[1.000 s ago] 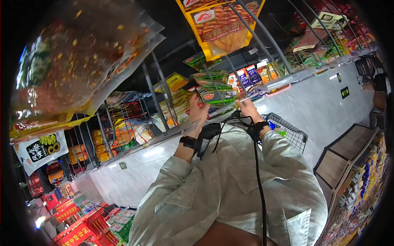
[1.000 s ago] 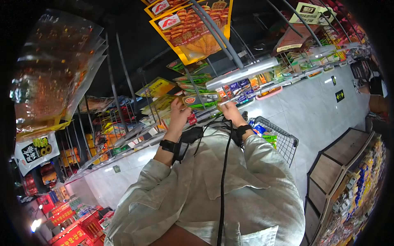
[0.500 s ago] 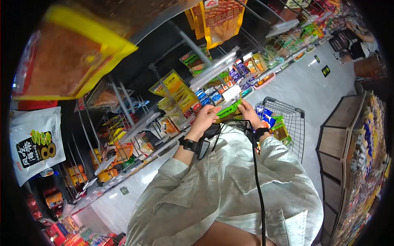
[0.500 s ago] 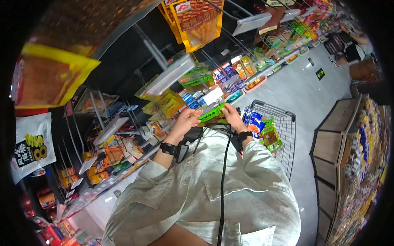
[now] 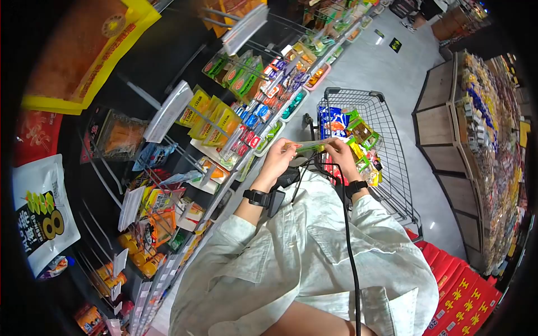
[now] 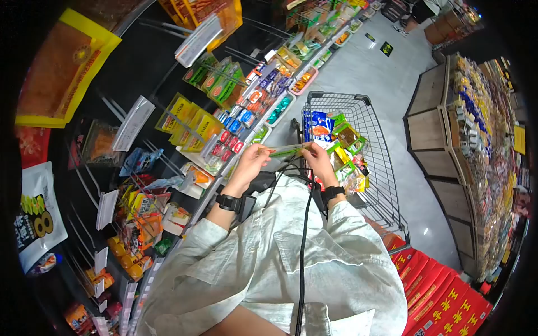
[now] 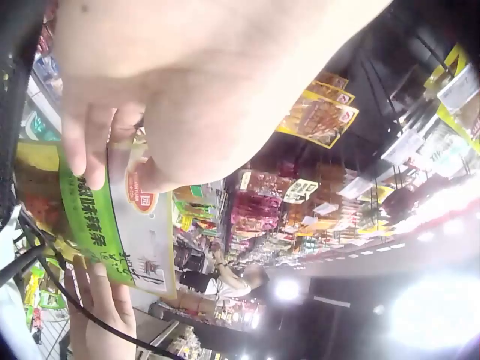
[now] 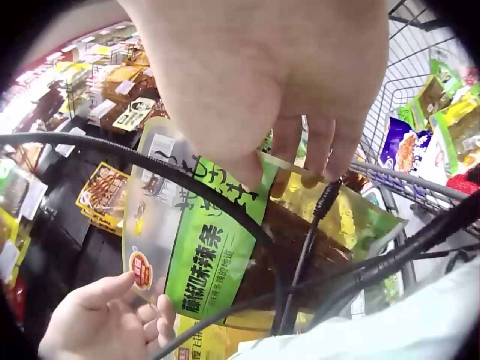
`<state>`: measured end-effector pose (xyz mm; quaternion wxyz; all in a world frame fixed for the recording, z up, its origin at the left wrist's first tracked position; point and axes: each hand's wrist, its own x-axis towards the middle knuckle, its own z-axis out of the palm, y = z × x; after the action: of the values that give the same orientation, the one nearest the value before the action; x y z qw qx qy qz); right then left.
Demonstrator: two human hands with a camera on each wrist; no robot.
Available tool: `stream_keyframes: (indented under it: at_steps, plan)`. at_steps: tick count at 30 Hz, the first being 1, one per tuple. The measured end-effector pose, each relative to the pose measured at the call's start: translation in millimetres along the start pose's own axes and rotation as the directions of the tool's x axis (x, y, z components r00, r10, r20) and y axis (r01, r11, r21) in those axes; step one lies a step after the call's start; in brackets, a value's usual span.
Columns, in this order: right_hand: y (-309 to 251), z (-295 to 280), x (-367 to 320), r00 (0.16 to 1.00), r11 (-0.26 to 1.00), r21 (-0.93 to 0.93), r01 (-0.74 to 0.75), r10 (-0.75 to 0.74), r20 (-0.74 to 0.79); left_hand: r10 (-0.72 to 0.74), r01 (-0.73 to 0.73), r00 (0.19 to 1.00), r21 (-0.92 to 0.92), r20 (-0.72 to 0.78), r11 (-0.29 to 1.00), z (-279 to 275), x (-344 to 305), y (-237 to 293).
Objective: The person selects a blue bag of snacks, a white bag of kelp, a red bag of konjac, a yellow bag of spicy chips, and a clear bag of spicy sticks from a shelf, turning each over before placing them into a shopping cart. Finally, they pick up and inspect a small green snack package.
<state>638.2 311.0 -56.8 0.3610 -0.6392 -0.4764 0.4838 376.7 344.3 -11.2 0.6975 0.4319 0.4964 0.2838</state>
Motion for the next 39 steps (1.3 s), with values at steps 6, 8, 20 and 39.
stream_keyframes:
  at_steps: [6,8,20,39]
  plan:
    - [7.3,-40.4,-27.2,0.991,0.998,0.062,0.024,-0.016,-0.129,0.128,-0.130,0.991,0.101,0.032,0.986,45.5,13.3,14.4]
    - [9.6,-69.1,-32.7,0.983,0.994,0.108,-0.028,0.047,-0.175,0.204,-0.211,0.975,0.083,0.083,0.974,65.5,14.0,24.1]
    - [111.6,-143.7,-70.7,0.723,0.985,0.172,-0.033,0.142,-0.676,0.019,-0.046,0.990,0.187,0.142,0.981,99.2,-1.6,-13.0]
    - [17.9,-44.4,16.7,0.991,0.992,0.119,-0.050,0.064,-0.121,0.082,-0.101,0.983,-0.108,-0.166,0.989,-9.0,2.2,5.9]
